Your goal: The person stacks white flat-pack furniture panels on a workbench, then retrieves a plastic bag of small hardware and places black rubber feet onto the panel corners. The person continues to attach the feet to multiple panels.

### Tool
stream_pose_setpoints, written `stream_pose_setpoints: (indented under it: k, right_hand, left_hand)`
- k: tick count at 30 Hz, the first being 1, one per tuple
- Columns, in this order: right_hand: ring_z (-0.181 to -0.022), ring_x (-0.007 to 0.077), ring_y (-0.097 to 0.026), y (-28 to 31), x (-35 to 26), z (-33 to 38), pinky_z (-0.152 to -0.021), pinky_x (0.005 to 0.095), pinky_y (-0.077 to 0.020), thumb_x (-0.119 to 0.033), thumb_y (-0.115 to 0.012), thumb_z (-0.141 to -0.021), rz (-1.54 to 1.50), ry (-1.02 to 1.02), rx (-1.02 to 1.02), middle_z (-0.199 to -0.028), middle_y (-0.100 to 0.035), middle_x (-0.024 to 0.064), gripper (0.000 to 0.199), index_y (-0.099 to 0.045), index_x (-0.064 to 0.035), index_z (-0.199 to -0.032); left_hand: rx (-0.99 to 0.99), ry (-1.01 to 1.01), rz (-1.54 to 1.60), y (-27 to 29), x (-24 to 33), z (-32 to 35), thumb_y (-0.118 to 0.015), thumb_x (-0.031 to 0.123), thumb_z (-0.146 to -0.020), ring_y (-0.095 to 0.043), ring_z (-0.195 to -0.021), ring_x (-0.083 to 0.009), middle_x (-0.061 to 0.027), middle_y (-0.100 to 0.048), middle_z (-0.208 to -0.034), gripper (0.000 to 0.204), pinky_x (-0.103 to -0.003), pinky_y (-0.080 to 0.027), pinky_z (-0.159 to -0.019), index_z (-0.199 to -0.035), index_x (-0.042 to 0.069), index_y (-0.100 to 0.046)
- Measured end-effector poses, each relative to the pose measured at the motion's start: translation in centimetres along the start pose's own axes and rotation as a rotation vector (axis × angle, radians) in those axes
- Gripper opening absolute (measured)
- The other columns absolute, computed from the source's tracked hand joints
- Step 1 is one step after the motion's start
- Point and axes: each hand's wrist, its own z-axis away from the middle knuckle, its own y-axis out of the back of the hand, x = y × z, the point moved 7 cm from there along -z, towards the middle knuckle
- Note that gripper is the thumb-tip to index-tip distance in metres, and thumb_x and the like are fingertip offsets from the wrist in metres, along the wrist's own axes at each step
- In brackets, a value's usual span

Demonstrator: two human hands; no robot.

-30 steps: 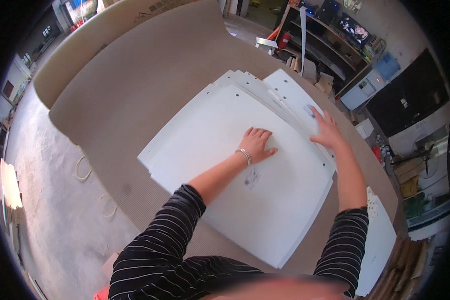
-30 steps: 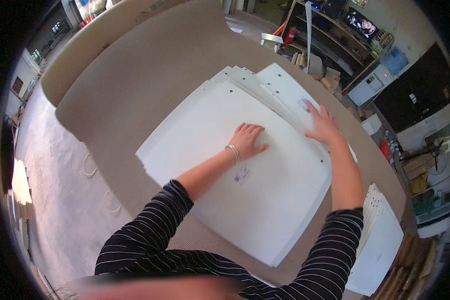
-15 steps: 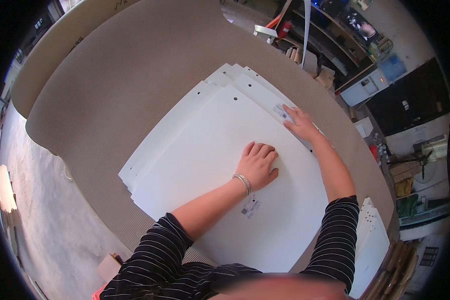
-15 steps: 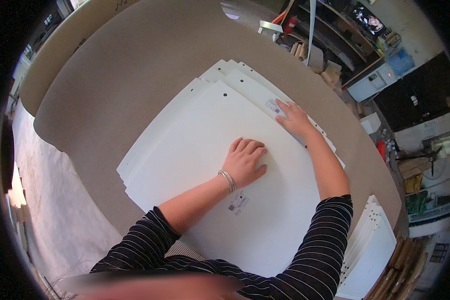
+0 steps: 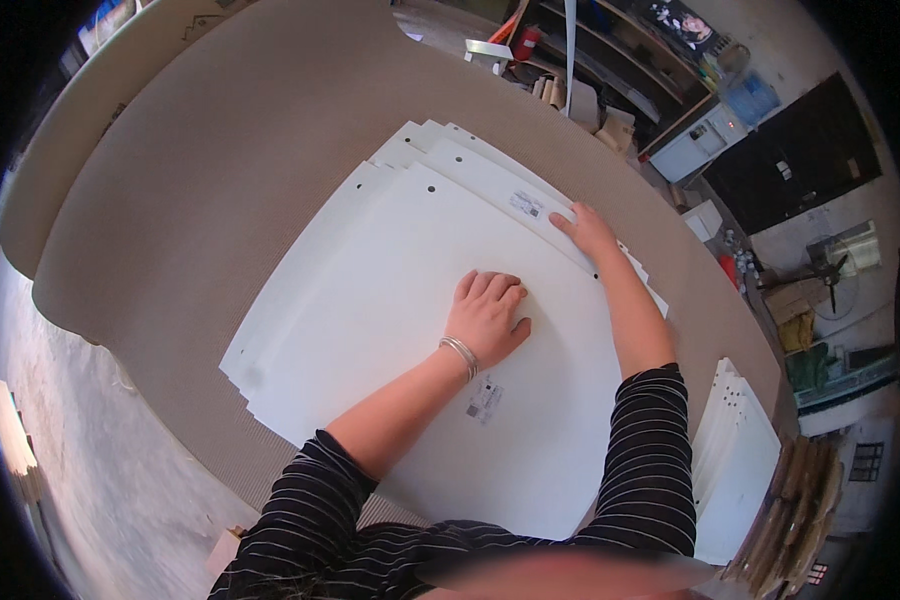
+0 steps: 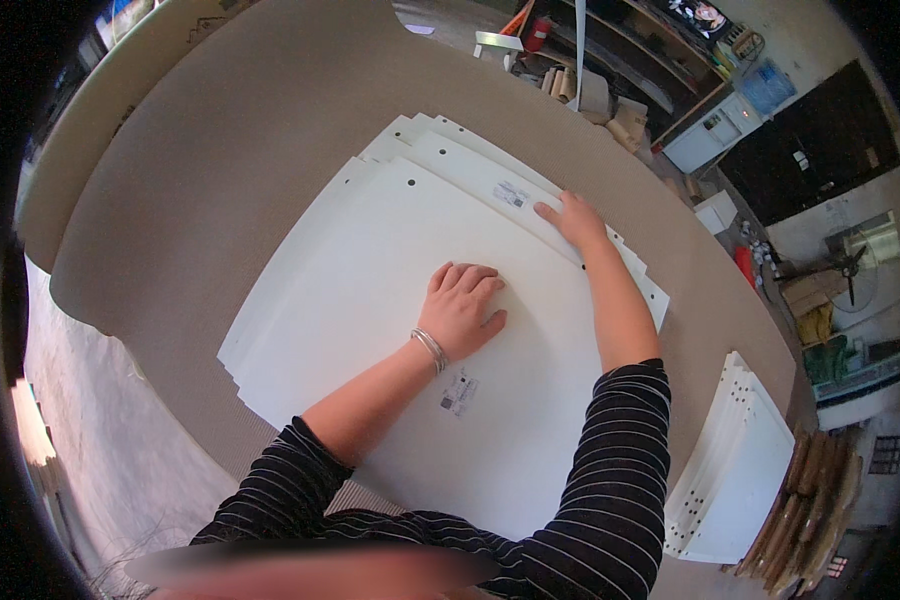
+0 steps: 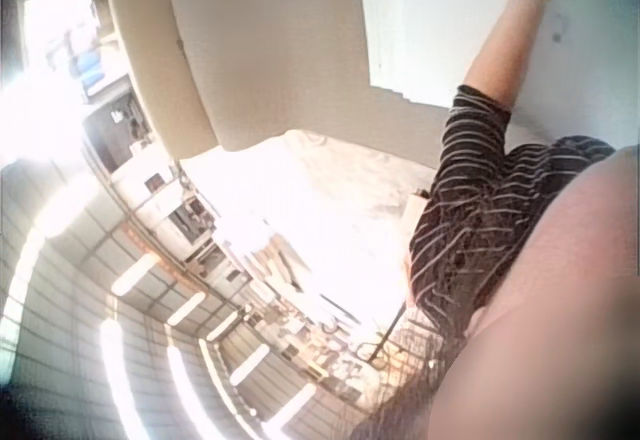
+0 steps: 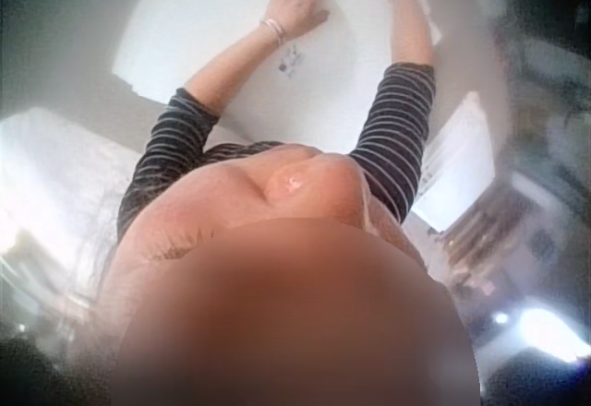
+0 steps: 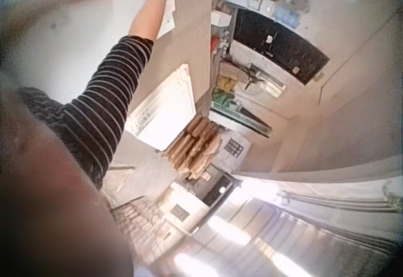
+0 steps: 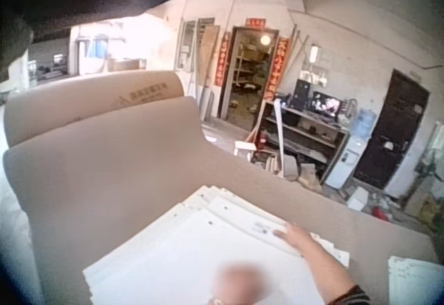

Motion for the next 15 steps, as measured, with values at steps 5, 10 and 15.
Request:
stream_pose_setpoints:
  k: [5, 10, 15]
  right_hand:
    - [-0.099, 0.0350, -0.059, 0.2, 1.3, -0.1, -0.087, 0.0425, -0.0440, -0.063, -0.048, -0.084, 0.005, -0.100, 0.071, -0.105, -0.062, 0.0203, 0.068, -0.060, 0.0000, -0.107]
    - [-0.098, 0.0351, -0.060, 3.8, 4.3, -2.1, -0.085, 0.0431, -0.0443, -0.064, -0.045, -0.086, -0.039, -0.255, 0.058, -0.100, -0.064, 0.0207, 0.068, -0.063, 0.0002, -0.100]
    - [-0.102, 0.0373, -0.057, 12.9, 6.2, -3.6, -0.087, 0.0447, -0.0428, -0.061, -0.038, -0.090, 0.075, -0.194, 0.353, -0.107, -0.062, 0.0223, 0.068, -0.064, 0.0003, -0.102]
  left_hand:
    - [-0.016, -0.012, 0.003, -0.3, -0.3, 0.2, -0.062, 0.028, -0.077, -0.044, -0.117, -0.0212, -0.0025, -0.053, -0.120, 0.034, -0.043, -0.023, -0.109, -0.107, 0.011, -0.057]
    - [-0.017, -0.005, -0.030, -0.3, -0.1, 0.3, -0.061, 0.028, -0.078, -0.043, -0.118, -0.0210, -0.0027, -0.052, -0.121, 0.034, -0.043, -0.022, -0.110, -0.107, 0.011, -0.057]
    - [-0.038, 0.013, -0.009, -0.4, 0.0, 0.1, -0.062, 0.027, -0.077, -0.043, -0.118, -0.0214, -0.0031, -0.052, -0.120, 0.034, -0.043, -0.023, -0.109, -0.107, 0.011, -0.057]
